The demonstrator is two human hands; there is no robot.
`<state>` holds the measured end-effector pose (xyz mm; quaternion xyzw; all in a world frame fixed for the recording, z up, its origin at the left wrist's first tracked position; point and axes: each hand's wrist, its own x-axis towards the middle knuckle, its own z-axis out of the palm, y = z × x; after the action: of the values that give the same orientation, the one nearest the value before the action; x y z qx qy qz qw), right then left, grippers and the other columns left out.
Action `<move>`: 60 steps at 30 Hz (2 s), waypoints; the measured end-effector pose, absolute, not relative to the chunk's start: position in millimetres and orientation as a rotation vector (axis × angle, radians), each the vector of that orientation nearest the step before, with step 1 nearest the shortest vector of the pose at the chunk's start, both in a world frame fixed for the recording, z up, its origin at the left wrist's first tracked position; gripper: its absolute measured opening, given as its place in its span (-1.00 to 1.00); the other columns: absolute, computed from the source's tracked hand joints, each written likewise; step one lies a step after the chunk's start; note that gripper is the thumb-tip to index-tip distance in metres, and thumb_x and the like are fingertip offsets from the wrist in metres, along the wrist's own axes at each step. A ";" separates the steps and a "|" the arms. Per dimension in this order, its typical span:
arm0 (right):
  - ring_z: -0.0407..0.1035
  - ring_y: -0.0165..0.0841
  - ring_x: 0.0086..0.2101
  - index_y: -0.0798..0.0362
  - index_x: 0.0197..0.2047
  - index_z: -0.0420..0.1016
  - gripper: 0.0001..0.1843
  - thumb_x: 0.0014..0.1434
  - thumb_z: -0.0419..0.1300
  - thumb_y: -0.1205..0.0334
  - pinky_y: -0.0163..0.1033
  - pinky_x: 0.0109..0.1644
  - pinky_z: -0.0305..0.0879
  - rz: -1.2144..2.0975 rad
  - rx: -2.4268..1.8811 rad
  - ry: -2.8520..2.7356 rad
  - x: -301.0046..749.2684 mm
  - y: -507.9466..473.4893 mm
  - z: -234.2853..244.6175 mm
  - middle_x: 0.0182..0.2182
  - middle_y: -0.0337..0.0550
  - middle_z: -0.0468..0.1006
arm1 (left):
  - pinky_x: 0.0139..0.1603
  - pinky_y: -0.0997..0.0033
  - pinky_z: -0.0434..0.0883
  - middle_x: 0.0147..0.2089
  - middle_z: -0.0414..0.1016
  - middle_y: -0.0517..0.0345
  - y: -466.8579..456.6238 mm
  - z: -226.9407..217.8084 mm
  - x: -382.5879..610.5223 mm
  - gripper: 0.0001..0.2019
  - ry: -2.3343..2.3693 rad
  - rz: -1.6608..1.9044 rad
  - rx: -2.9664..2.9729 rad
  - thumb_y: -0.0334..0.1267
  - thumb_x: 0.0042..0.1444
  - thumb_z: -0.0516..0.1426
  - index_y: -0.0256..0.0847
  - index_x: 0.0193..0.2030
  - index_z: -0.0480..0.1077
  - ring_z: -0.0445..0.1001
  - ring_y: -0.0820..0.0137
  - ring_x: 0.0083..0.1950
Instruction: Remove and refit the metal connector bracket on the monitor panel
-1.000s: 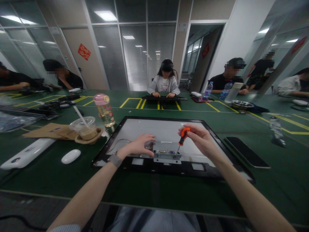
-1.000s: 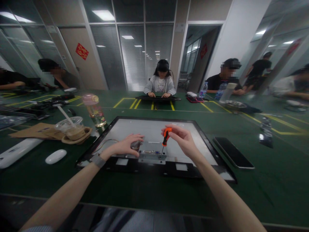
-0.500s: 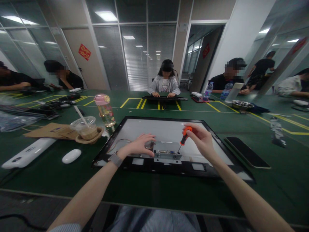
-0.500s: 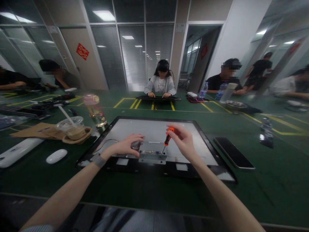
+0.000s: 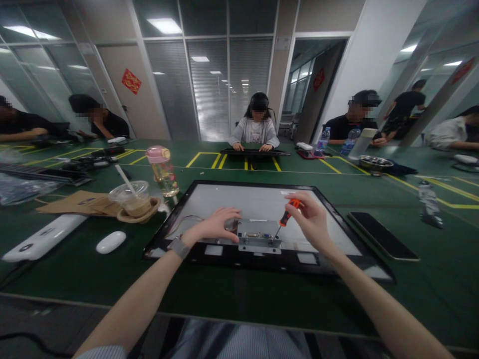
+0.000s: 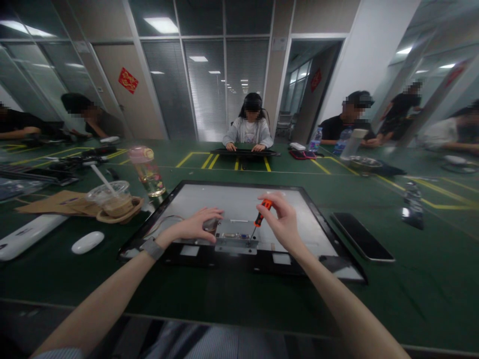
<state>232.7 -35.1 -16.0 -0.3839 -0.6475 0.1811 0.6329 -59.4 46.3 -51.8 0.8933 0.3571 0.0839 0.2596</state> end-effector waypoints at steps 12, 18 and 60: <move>0.49 -0.26 -0.24 -0.13 0.03 0.57 -0.72 0.24 0.25 0.20 -0.03 -0.08 0.46 0.474 -0.846 -1.480 230.6 -35.7 -17.6 -0.21 -0.16 0.56 | 0.53 -0.06 -0.23 0.48 0.11 0.04 46.5 -53.4 -58.6 -0.26 0.987 0.226 2.433 0.17 -0.06 0.35 -0.02 0.24 0.33 -0.03 0.08 0.53; 0.46 -0.19 -0.13 -0.13 -0.03 0.61 -0.73 0.31 0.12 0.15 0.04 0.02 0.39 0.344 -0.880 -1.491 232.0 -36.4 -18.7 -0.17 -0.11 0.52 | 0.53 -0.06 -0.26 0.48 0.12 0.06 48.5 -57.0 -59.8 -0.26 0.971 0.246 2.434 0.19 -0.07 0.34 0.00 0.24 0.33 -0.03 0.08 0.53; 0.42 -0.30 -0.27 -0.11 -0.26 0.62 -0.91 0.14 0.34 0.13 -0.14 -0.18 0.44 0.669 -0.789 -1.407 230.6 -32.6 -14.5 -0.33 -0.21 0.50 | 0.53 -0.04 -0.25 0.48 0.11 0.06 47.5 -54.9 -61.0 -0.25 0.961 0.238 2.426 0.22 -0.06 0.32 -0.01 0.25 0.32 -0.05 0.09 0.53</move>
<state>230.6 -32.6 -14.5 -0.3461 -0.6176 0.2938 0.6423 -61.0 47.5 -54.9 0.8946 0.3544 0.0877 0.2575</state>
